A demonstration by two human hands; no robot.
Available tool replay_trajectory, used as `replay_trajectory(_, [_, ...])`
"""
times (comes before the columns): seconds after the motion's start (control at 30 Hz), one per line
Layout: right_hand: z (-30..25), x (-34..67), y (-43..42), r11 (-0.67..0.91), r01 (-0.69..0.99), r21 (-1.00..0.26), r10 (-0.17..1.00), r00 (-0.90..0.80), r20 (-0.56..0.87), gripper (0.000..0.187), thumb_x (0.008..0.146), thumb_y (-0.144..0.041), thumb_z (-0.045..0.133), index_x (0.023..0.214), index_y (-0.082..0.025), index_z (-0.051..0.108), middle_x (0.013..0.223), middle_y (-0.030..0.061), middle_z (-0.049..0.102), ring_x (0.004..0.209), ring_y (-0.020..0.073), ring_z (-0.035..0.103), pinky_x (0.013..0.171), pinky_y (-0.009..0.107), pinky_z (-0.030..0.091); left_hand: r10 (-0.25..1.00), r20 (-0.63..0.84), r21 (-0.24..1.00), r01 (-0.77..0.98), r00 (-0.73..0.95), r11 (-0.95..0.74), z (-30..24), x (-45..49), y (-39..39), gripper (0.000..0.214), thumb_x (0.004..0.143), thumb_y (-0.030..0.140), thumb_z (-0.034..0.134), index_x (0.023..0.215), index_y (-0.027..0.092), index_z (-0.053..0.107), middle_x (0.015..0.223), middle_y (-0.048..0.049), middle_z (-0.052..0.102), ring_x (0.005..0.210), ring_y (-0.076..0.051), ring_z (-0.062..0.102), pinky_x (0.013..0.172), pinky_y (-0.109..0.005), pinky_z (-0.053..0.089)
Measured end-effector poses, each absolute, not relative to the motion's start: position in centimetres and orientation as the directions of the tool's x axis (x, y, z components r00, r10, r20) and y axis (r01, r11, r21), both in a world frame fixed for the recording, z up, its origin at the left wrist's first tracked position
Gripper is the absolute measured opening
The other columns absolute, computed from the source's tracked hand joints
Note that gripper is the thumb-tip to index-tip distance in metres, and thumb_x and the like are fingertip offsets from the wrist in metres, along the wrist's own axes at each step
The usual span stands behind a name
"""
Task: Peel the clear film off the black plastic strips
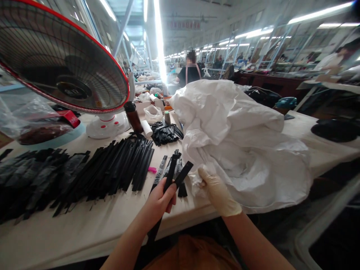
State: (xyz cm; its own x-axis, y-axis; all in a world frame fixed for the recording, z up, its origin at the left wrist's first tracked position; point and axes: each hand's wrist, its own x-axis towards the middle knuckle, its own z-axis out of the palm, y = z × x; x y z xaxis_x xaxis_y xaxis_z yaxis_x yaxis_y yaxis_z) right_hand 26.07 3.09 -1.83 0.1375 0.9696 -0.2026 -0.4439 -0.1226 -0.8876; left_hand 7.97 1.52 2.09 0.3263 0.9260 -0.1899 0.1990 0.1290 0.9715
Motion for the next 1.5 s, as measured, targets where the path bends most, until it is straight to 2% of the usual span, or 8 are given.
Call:
replay_trajectory(0.17, [-2.2, 26.6, 4.1, -0.062, -0.487, -0.871, 0.968, 0.183, -0.171, 0.043, 0.066, -0.056, 0.07, 0.055, -0.019, 0.053, 0.045, -0.0044, 0.044, 0.043, 0.0094, 0.038, 0.043, 0.025, 0.03, 0.931, -0.228, 0.958, 0.235, 0.286, 0.162, 1.8, 6.8, -0.2, 0.034, 0.08, 0.048, 0.053, 0.091, 0.016, 0.052, 0.057, 0.0058, 0.052, 0.042, -0.007, 0.043, 0.042, -0.019, 0.034])
replay_trajectory(0.43, [-1.6, 27.7, 3.9, -0.013, -0.182, -0.983, 0.985, 0.169, -0.045, 0.038, 0.071, -0.052, 0.066, 0.057, -0.018, 0.057, 0.052, -0.0035, 0.048, 0.051, 0.0105, 0.043, 0.053, 0.026, 0.034, 0.82, -0.411, 0.911, 0.21, 0.399, 0.355, 2.1, 6.3, 0.2, 0.04, 0.075, 0.052, 0.057, 0.089, 0.015, 0.054, 0.051, 0.0075, 0.05, 0.038, -0.004, 0.035, 0.037, -0.017, 0.023])
replay_trajectory(0.6, [0.2, 27.5, 3.2, 0.113, -0.069, -0.991, 0.994, 0.017, 0.112, 0.026, 0.074, -0.043, 0.066, 0.063, -0.019, 0.063, 0.054, -0.0036, 0.048, 0.052, 0.0105, 0.041, 0.051, 0.025, 0.032, 0.805, -0.431, 0.901, 0.24, 0.408, 0.361, 2.0, 6.2, 0.6, 0.037, 0.076, 0.05, 0.056, 0.088, 0.016, 0.053, 0.052, 0.0072, 0.051, 0.038, -0.005, 0.034, 0.036, -0.017, 0.024])
replay_trajectory(0.8, [-0.6, 25.5, 2.6, 0.008, -0.239, -0.971, 0.998, 0.065, -0.007, 0.032, 0.079, -0.048, 0.061, 0.065, -0.019, 0.065, 0.056, -0.0022, 0.047, 0.053, 0.0113, 0.041, 0.053, 0.026, 0.034, 0.941, -0.21, 0.934, 0.34, 0.266, 0.112, 0.7, 7.5, 0.8, 0.025, 0.081, 0.041, 0.051, 0.086, 0.017, 0.056, 0.057, 0.004, 0.055, 0.043, -0.009, 0.042, 0.042, -0.02, 0.033])
replay_trajectory(0.97, [0.3, 25.2, 2.2, 0.013, -0.157, -0.988, 0.998, 0.058, 0.004, 0.019, 0.07, -0.04, 0.072, 0.075, -0.022, 0.069, 0.062, -0.0025, 0.054, 0.057, 0.0119, 0.045, 0.058, 0.026, 0.036, 0.924, -0.241, 0.927, 0.354, 0.299, 0.127, 1.3, 6.7, 0.7, 0.025, 0.08, 0.042, 0.052, 0.084, 0.017, 0.056, 0.056, 0.0047, 0.054, 0.041, -0.009, 0.041, 0.042, -0.02, 0.033])
replay_trajectory(1.13, [-0.3, 24.9, 1.6, -0.127, -0.236, -0.963, 0.985, -0.143, -0.095, 0.022, 0.071, -0.04, 0.07, 0.079, -0.02, 0.069, 0.064, -0.0025, 0.057, 0.058, 0.0108, 0.047, 0.059, 0.025, 0.036, 0.924, -0.208, 0.92, 0.384, 0.321, 0.075, 1.3, 6.5, 0.5, 0.024, 0.081, 0.039, 0.052, 0.088, 0.016, 0.057, 0.06, 0.0022, 0.059, 0.046, -0.01, 0.048, 0.047, -0.022, 0.038])
replay_trajectory(1.3, [-1.1, 25.4, 1.4, -0.062, -0.269, -0.961, 0.996, 0.052, -0.079, 0.024, 0.07, -0.041, 0.071, 0.08, -0.019, 0.071, 0.057, -0.0048, 0.05, 0.052, 0.0079, 0.039, 0.051, 0.023, 0.031, 0.884, -0.278, 0.908, 0.402, 0.376, 0.114, 0.8, 5.8, -0.1, 0.037, 0.083, 0.039, 0.05, 0.11, 0.014, 0.053, 0.06, 0.0028, 0.058, 0.051, -0.012, 0.052, 0.052, -0.024, 0.042])
replay_trajectory(1.5, [-0.6, 23.0, 0.9, -0.162, -0.319, -0.934, 0.974, -0.204, -0.099, 0.035, 0.07, -0.052, 0.068, 0.078, -0.018, 0.068, 0.057, -0.002, 0.056, 0.047, 0.0081, 0.04, 0.045, 0.023, 0.029, 0.972, -0.155, 0.94, 0.328, 0.177, 0.091, 1.5, 5.8, -0.8, 0.046, 0.082, 0.051, 0.048, 0.11, 0.015, 0.05, 0.051, 0.0076, 0.046, 0.042, -0.009, 0.038, 0.041, -0.02, 0.029])
